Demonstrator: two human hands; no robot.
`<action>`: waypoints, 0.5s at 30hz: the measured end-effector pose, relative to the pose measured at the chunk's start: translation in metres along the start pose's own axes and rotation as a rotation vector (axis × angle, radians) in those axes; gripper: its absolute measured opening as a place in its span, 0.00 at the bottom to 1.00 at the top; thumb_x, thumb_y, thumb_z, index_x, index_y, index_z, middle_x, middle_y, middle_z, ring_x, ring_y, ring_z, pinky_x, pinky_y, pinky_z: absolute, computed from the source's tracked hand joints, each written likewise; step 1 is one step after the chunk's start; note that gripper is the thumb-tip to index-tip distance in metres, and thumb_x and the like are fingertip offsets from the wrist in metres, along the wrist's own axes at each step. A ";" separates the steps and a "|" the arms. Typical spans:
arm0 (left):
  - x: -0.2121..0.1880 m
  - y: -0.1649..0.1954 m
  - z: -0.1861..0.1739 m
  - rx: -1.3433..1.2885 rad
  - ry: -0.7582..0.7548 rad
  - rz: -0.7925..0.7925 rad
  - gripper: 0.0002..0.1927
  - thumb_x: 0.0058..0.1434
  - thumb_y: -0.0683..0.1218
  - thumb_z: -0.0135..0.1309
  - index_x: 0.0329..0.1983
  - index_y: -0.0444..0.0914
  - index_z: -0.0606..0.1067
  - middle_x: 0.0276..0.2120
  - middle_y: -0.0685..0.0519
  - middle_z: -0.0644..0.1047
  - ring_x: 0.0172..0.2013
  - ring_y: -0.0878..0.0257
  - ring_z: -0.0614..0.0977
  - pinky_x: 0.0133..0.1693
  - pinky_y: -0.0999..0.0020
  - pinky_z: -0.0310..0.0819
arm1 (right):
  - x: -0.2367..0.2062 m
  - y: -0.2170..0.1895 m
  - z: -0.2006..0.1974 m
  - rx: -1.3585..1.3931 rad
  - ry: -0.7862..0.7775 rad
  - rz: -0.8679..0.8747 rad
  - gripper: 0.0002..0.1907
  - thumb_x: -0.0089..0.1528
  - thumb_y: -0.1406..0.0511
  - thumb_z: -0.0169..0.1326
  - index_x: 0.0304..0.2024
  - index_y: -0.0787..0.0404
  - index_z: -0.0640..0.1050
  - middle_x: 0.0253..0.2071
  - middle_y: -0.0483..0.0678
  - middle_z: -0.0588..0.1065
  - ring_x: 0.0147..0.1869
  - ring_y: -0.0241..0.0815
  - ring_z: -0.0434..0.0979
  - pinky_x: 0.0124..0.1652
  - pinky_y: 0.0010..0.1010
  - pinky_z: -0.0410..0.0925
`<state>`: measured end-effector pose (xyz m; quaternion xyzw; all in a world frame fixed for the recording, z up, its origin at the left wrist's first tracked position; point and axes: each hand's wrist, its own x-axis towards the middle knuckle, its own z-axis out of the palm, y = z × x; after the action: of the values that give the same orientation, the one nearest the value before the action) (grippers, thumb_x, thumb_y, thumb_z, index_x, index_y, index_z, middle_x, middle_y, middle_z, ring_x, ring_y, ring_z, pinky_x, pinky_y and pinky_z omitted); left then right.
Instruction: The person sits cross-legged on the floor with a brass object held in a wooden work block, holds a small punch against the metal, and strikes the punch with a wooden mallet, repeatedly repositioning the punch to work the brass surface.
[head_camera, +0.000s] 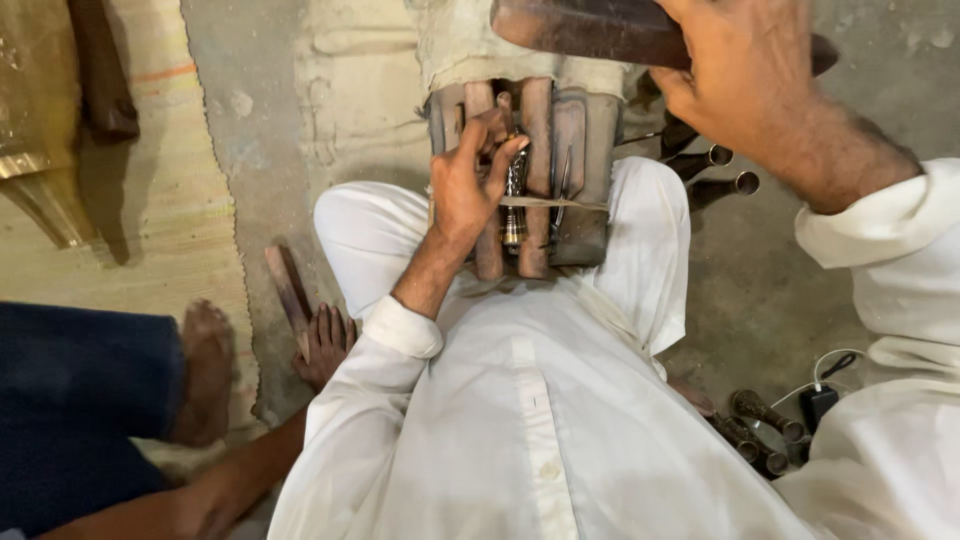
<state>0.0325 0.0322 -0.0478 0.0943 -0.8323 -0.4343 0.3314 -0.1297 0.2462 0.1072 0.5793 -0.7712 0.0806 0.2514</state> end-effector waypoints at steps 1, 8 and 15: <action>-0.001 0.000 0.000 0.010 -0.006 -0.006 0.20 0.65 0.47 0.66 0.56 0.38 0.74 0.27 0.48 0.80 0.25 0.59 0.82 0.29 0.65 0.75 | 0.001 0.000 -0.001 0.011 0.003 -0.003 0.16 0.58 0.68 0.66 0.48 0.60 0.80 0.36 0.47 0.74 0.42 0.48 0.76 0.43 0.39 0.64; 0.001 -0.005 0.000 -0.003 -0.024 0.046 0.20 0.67 0.46 0.65 0.58 0.38 0.73 0.32 0.48 0.82 0.29 0.59 0.85 0.31 0.65 0.78 | 0.003 -0.001 0.005 0.106 -0.072 0.089 0.11 0.59 0.70 0.66 0.42 0.62 0.79 0.32 0.49 0.75 0.36 0.48 0.76 0.39 0.40 0.64; 0.002 -0.010 0.000 0.041 -0.084 -0.004 0.22 0.65 0.46 0.66 0.59 0.37 0.74 0.27 0.47 0.81 0.25 0.58 0.84 0.27 0.64 0.75 | -0.007 0.004 0.014 0.065 -0.027 0.061 0.15 0.55 0.69 0.67 0.44 0.62 0.79 0.36 0.52 0.76 0.44 0.55 0.78 0.44 0.44 0.66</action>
<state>0.0292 0.0251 -0.0547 0.0845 -0.8540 -0.4214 0.2933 -0.1363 0.2478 0.0929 0.5643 -0.7889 0.1054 0.2193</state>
